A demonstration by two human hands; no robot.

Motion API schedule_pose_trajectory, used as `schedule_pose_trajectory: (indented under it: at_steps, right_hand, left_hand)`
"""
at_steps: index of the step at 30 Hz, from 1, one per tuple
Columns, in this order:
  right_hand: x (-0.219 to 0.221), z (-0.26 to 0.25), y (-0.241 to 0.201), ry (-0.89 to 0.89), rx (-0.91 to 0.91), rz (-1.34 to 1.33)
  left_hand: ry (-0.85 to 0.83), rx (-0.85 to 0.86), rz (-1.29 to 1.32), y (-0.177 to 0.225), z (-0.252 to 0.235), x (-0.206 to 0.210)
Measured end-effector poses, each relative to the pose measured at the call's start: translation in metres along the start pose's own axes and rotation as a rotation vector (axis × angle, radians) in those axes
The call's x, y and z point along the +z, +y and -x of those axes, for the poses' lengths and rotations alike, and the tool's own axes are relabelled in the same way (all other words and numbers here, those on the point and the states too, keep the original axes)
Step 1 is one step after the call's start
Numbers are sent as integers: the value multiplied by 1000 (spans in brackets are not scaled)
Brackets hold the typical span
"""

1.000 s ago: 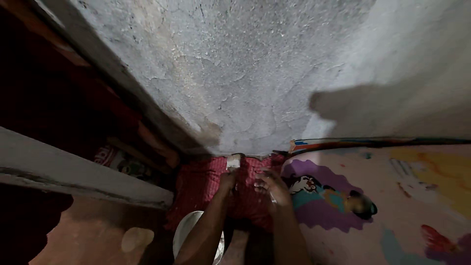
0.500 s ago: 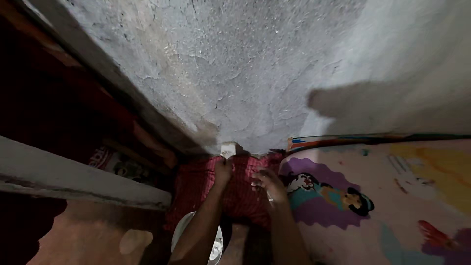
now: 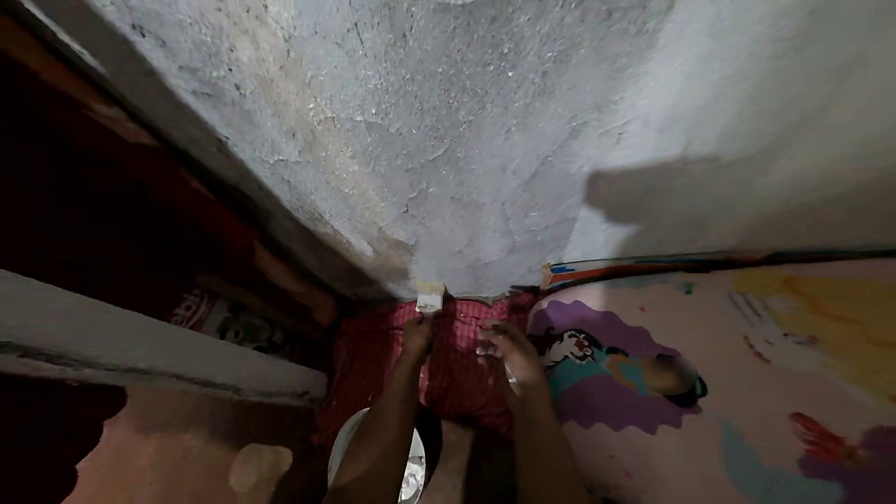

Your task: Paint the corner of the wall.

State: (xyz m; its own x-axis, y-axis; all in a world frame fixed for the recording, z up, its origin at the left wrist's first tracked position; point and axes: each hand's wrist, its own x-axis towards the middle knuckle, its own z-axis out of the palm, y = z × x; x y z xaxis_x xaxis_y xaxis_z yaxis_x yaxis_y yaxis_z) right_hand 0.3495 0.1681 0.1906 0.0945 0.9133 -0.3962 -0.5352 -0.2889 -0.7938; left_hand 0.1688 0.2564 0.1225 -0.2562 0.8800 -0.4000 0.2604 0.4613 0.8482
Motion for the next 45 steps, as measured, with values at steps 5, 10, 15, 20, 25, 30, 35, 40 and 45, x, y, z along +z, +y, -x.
schedule_pose_trajectory:
  at_steps: [5,10,15,20,25,30,35,40,45]
  right_hand:
    - [1,2,3,0,-7,-10]
    - [0,2,2,-3,-16,-30]
    - [0,1,2,-21,-18,-28]
    - [0,2,0,-17,-8,-11]
    - [2,1,2,-1,0,-27]
    - [-1,2,1,-27,-12,-6]
    - [2,2,2,-29,-11,18]
    - [-2,-1,0,-22,-22,4]
    - [-2,-1,1,-19,-23,-36]
  left_hand:
    - [-1,-139,-66,5,7,3]
    - [-3,123,-50,39,37,6]
    - [32,209,-45,42,47,10]
    - [-9,124,-252,5,13,18]
    - [-10,100,-173,14,26,5]
    - [233,211,-100,10,31,-5]
    - [10,229,-367,13,29,28]
    - [-218,212,-487,14,28,46]
    - [22,73,-247,3,13,24]
